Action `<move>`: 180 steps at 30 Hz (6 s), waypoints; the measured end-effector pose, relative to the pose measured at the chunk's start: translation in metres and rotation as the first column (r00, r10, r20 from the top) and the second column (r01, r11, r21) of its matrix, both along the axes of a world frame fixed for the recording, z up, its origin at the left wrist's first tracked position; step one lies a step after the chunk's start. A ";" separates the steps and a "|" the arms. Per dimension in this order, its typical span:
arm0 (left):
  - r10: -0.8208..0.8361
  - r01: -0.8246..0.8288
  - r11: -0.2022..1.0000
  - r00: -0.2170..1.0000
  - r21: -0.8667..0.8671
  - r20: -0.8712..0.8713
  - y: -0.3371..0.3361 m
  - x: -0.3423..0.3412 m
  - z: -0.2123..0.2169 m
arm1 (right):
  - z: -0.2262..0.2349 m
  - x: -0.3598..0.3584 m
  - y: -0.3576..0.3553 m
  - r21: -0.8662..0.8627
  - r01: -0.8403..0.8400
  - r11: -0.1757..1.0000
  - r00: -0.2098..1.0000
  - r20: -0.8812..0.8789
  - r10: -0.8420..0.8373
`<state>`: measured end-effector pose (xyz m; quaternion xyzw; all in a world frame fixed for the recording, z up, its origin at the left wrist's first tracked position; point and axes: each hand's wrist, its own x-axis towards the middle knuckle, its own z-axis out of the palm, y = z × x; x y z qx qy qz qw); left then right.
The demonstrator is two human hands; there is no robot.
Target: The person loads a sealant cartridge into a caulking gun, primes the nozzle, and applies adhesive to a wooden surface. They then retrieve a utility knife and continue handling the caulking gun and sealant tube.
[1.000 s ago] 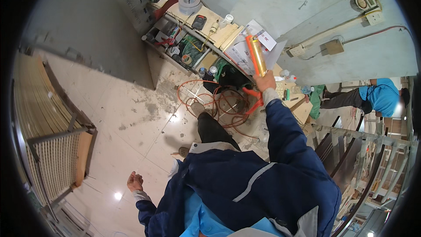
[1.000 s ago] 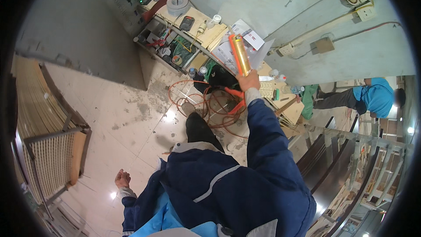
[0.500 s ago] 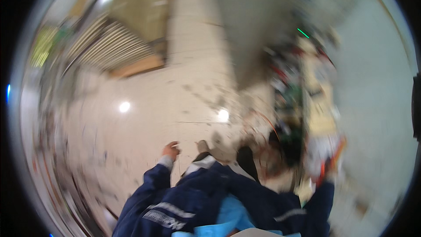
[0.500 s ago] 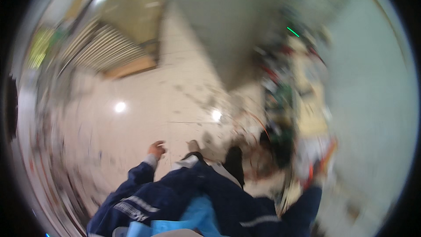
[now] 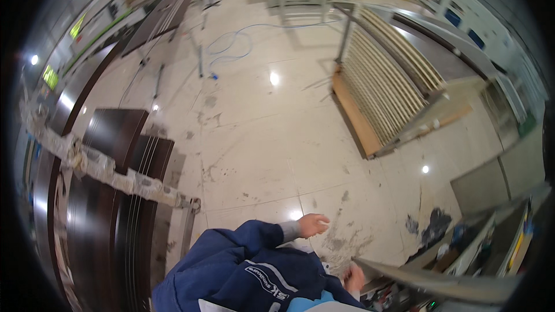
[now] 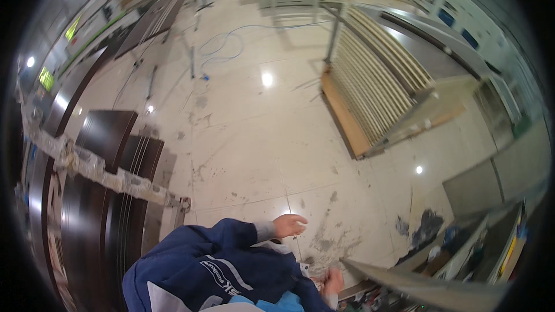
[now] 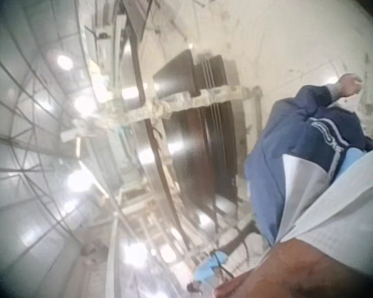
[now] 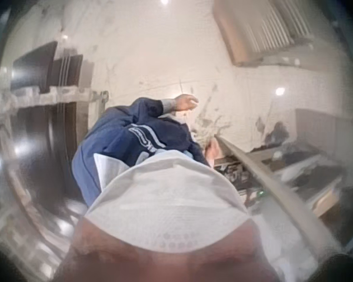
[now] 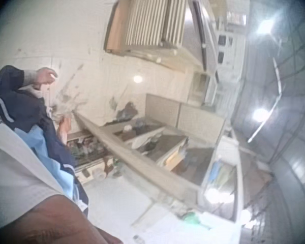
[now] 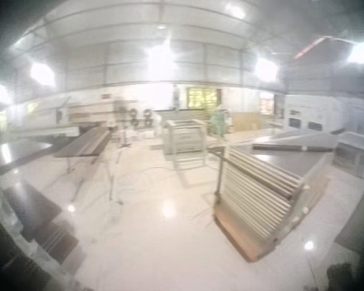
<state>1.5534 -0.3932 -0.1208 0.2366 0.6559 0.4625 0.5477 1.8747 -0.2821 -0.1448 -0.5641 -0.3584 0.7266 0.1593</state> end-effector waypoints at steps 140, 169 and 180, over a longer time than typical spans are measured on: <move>-0.309 0.131 0.880 0.888 0.456 0.341 3.026 -3.185 0.132 | 0.167 -3.340 3.020 0.413 -0.344 0.843 0.783 -0.369 0.500; -0.455 0.234 0.840 0.795 0.490 0.400 4.035 -3.469 0.130 | 0.179 -3.630 3.984 0.003 -0.112 0.994 0.784 -0.615 0.090; -0.319 0.168 0.901 0.881 0.400 0.350 4.402 -3.589 0.136 | 0.156 -3.781 4.323 0.400 0.045 0.916 0.965 -0.253 0.063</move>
